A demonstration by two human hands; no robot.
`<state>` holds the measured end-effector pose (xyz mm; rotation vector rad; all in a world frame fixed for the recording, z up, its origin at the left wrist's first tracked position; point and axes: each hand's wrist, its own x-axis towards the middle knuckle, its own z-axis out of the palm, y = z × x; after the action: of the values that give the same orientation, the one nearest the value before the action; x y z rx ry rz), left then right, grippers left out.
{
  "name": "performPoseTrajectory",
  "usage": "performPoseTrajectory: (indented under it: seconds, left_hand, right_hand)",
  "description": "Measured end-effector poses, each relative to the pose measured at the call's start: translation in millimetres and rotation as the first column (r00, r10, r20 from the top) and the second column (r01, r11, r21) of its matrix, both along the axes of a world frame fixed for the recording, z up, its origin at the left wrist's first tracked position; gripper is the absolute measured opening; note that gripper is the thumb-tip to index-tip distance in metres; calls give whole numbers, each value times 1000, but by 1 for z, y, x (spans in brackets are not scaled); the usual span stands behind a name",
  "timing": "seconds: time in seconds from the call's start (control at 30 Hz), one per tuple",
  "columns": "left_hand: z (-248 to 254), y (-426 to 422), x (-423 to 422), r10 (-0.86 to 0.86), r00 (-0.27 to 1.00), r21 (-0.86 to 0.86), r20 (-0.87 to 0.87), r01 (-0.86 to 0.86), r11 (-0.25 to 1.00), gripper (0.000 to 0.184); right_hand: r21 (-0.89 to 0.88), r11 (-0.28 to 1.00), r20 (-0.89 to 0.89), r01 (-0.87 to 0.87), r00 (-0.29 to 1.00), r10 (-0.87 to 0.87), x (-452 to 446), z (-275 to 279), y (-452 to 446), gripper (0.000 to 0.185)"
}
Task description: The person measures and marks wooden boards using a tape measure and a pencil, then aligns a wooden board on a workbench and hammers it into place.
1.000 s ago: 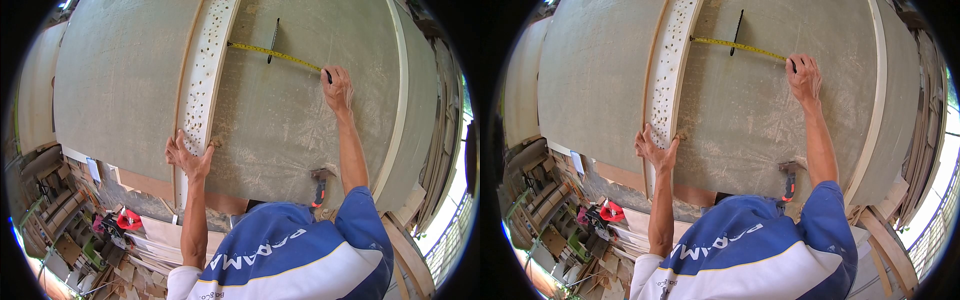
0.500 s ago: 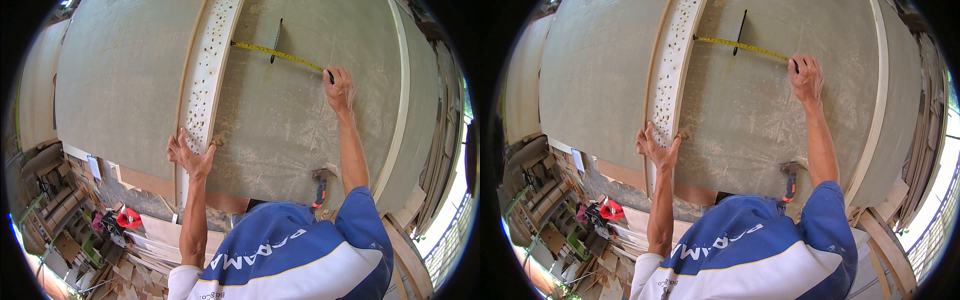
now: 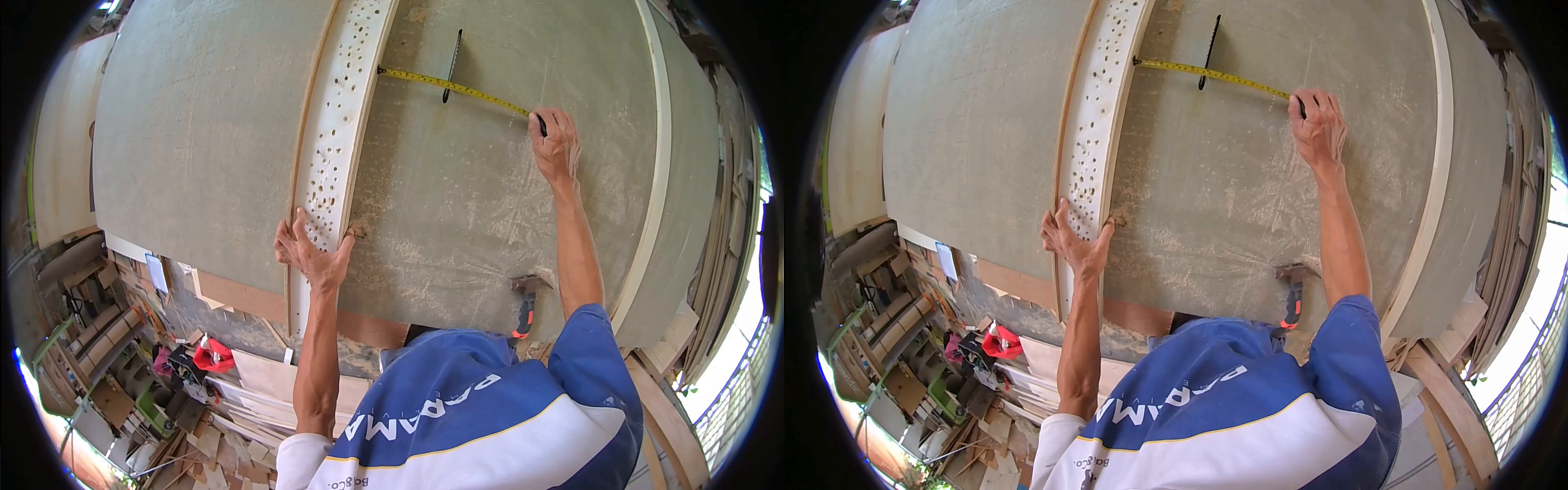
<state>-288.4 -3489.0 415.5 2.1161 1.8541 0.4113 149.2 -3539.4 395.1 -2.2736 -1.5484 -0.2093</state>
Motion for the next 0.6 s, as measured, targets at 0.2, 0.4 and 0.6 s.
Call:
performPoseTrajectory:
  seconds: [0.2, 0.4, 0.6]
  left_hand:
    - [-2, 0, 0, -2, 1000, 21, -5, 2, 1000, 90]
    - [-4, 1, -1, -10, 1000, 23, -19, 10, 1000, 90]
    - [-8, 1, -2, -18, 1000, 37, 1, 17, 999, 94]
  right_hand:
    - [2, 1000, 2, 11, 1000, -11, -1, 2, 1, 15]
    - [-9, 1000, 7, 12, 1000, -12, 0, -1, 0, 16]
    - [-6, 1000, 18, 4, 1000, -4, 2, -3, 0, 15]
